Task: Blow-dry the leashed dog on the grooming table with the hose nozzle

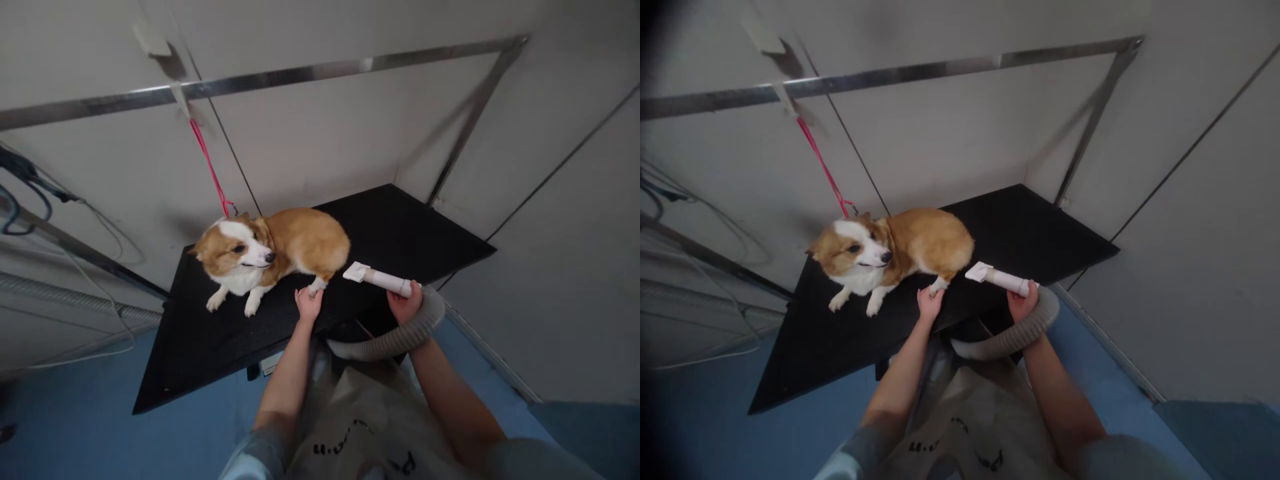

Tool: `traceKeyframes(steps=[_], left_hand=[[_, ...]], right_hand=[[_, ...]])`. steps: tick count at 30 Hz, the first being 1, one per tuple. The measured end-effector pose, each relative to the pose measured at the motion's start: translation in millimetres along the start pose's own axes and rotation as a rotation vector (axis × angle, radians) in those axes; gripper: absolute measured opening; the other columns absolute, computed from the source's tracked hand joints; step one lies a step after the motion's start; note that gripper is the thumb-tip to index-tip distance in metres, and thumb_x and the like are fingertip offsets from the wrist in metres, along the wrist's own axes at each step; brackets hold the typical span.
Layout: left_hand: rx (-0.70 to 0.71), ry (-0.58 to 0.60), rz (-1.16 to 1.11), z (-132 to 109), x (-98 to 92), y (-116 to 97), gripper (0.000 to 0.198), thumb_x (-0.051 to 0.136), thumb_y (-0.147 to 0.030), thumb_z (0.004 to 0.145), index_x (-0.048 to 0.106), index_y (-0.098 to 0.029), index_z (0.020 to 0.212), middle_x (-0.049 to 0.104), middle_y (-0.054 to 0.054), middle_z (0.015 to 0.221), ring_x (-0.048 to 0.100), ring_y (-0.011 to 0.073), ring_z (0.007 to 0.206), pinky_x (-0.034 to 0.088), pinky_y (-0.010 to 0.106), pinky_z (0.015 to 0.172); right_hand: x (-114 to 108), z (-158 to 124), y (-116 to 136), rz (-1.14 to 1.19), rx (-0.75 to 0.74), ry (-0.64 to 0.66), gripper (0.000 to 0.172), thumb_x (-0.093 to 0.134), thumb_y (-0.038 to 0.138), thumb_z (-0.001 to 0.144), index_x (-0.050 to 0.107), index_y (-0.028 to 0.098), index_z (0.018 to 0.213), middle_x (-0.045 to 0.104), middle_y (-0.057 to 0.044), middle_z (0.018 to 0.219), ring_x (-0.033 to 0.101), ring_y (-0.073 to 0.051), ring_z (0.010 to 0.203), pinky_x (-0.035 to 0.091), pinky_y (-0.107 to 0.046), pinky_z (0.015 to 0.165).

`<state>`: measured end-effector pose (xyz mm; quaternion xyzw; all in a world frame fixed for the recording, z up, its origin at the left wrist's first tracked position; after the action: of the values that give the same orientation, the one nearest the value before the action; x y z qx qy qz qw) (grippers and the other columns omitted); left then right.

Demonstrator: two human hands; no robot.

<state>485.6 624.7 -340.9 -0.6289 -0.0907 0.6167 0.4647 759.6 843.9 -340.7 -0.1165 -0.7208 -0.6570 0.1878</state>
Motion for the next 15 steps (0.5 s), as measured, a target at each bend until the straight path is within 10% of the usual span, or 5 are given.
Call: traceKeyframes(steps=[15], left_hand=[[-0.067, -0.082, -0.105, -17, 11.5, -25, 0.017, 0.066, -0.031, 0.086, 0.068, -0.023, 0.071, 0.074, 0.001, 0.074, 0.073, 0.0226, 0.087, 0.04, 0.049, 0.121]], right_hand=[[-9, 14, -18, 0.09, 0.068, -0.054, 0.041, 0.064, 0.061, 0.077, 0.053, 0.028, 0.099, 0.071, -0.01, 0.103, 0.073, -0.03, 0.106, 0.064, -0.06, 0.095]])
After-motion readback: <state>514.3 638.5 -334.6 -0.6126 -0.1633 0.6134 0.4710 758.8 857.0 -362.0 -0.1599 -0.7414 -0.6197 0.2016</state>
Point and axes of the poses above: each hand's wrist, its own z-axis towards the middle knuckle, its own x-axis out of the palm, y = z × x, the point moved 7 cm from there along z, towards the middle knuckle
